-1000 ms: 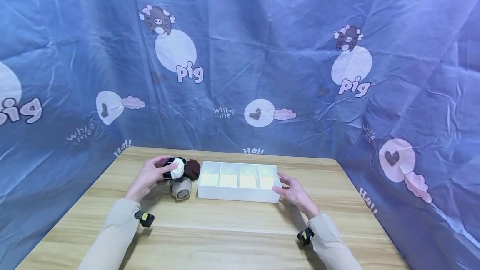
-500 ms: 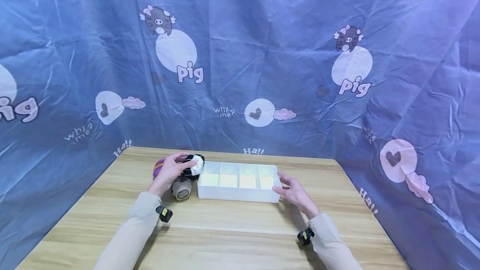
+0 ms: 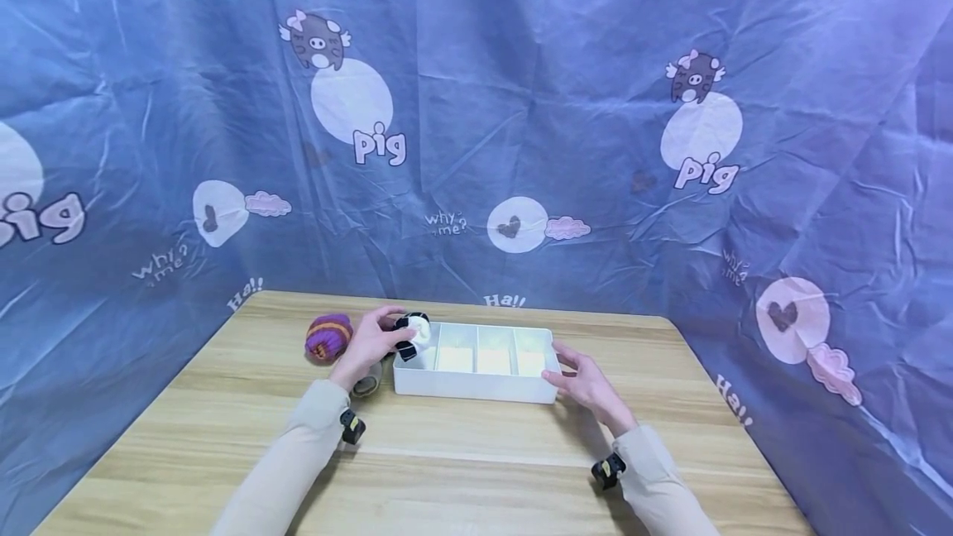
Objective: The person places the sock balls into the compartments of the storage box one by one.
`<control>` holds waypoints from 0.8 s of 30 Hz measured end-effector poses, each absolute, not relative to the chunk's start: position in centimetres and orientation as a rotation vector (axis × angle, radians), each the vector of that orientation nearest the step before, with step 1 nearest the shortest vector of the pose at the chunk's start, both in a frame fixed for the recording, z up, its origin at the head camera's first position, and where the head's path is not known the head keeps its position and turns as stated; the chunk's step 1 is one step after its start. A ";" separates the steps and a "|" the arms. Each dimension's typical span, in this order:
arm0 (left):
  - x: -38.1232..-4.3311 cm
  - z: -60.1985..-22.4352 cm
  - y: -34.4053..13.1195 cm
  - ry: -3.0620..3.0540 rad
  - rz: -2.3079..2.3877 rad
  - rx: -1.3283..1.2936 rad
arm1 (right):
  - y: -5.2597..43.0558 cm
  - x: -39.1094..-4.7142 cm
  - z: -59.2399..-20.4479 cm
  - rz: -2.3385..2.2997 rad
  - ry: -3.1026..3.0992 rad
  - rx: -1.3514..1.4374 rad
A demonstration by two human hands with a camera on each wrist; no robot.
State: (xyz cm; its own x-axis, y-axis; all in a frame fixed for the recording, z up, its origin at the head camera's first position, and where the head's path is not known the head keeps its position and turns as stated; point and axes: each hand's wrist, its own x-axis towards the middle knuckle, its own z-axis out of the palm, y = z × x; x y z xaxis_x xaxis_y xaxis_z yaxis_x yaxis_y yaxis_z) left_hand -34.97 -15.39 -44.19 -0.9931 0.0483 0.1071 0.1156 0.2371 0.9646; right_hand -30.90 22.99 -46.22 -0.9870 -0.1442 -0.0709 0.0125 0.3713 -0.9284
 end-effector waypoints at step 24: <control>-35.2 -44.9 -14.3 -2.455 -1.672 -0.023 | 22.9 -30.7 -46.2 -1.694 2.469 -0.127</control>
State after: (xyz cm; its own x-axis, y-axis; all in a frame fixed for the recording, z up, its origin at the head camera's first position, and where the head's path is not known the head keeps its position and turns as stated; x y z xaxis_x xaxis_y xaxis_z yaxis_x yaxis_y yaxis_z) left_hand -35.24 -14.26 -44.94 -0.9852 -0.0835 0.1499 0.1089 0.3709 0.9223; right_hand -30.73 22.95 -46.16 -0.9861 -0.1508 -0.0704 0.0115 0.3606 -0.9326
